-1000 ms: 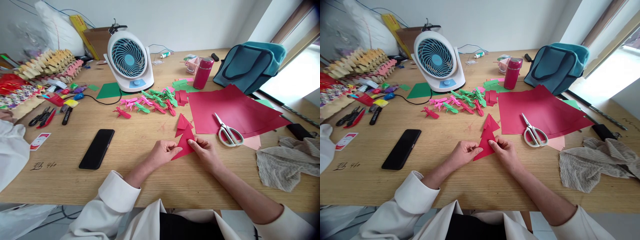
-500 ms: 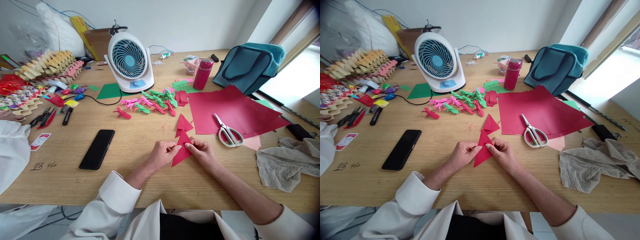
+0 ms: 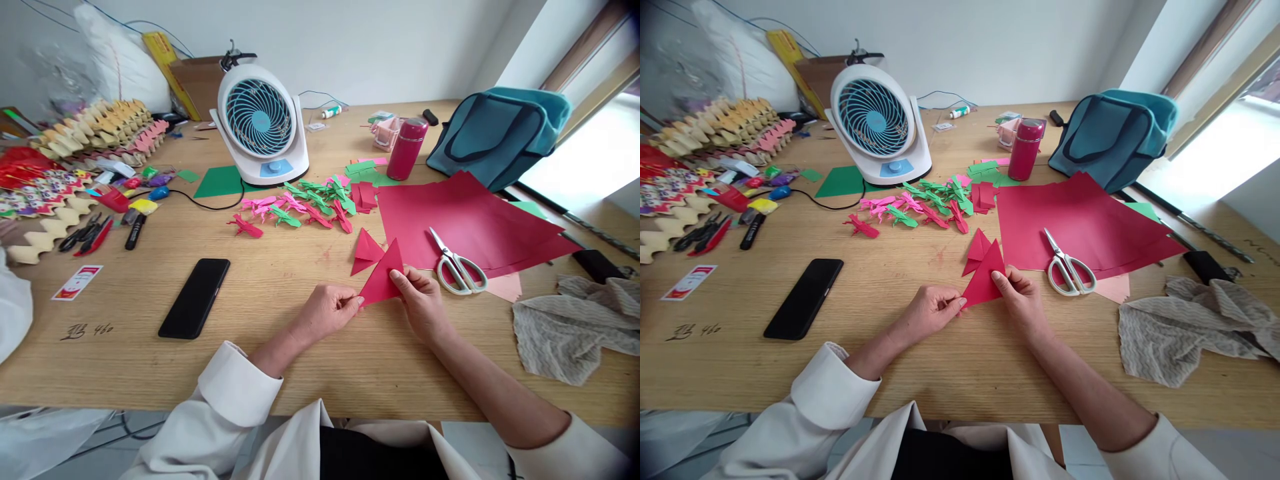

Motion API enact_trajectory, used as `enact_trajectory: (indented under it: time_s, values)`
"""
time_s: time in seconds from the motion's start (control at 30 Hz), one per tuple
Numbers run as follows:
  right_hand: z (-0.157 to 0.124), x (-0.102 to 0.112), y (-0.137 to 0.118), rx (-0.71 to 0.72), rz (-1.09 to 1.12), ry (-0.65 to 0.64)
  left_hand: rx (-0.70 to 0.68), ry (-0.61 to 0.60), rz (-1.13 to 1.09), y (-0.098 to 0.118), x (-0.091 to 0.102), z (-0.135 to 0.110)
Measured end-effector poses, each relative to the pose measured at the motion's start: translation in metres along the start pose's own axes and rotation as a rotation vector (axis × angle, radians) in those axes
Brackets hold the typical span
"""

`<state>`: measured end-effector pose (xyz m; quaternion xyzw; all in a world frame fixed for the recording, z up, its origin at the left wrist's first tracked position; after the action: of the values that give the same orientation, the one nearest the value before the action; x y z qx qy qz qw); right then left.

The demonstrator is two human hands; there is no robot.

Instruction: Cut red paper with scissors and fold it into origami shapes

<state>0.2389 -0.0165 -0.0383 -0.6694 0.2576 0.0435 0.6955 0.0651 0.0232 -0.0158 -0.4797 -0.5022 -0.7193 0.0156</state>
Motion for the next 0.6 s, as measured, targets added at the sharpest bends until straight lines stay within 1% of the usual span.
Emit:
enact_trajectory:
  time_s: [0.07,0.13,0.2,0.27,0.33,0.43,0.6]
  values:
    - [0.001,0.002,-0.001,0.004,0.021,0.03,0.022,0.014,-0.006,-0.002,0.002,0.001]
    - [0.001,0.003,0.0,-0.008,0.057,0.032,0.032,0.061,-0.008,-0.003,0.007,0.002]
    - [0.0,0.0,0.003,-0.042,0.082,0.007,0.028,0.111,-0.038,-0.002,0.012,0.002]
    - [-0.001,-0.004,0.006,-0.091,0.068,-0.034,0.026,0.133,-0.106,-0.001,0.013,0.003]
    - [-0.004,-0.01,0.007,-0.127,0.02,-0.094,0.031,0.127,-0.173,0.001,0.012,0.003]
    - [-0.006,-0.017,0.006,-0.126,-0.046,-0.176,0.048,0.099,-0.224,0.001,0.007,0.003]
    - [-0.006,-0.021,0.004,-0.122,-0.079,-0.194,0.097,0.09,-0.242,-0.004,0.002,0.004]
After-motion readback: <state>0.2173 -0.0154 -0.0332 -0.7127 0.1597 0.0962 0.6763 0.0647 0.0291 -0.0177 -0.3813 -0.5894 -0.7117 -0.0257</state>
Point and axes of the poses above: each hand's wrist, its own z-axis towards the middle knuckle, its own x-axis out of the back of the hand, y = z × x, the point moved 5 cm from there along z, towards the middle knuckle, and after that the axes turned 15 degrees about z, right-handed, at the moved point
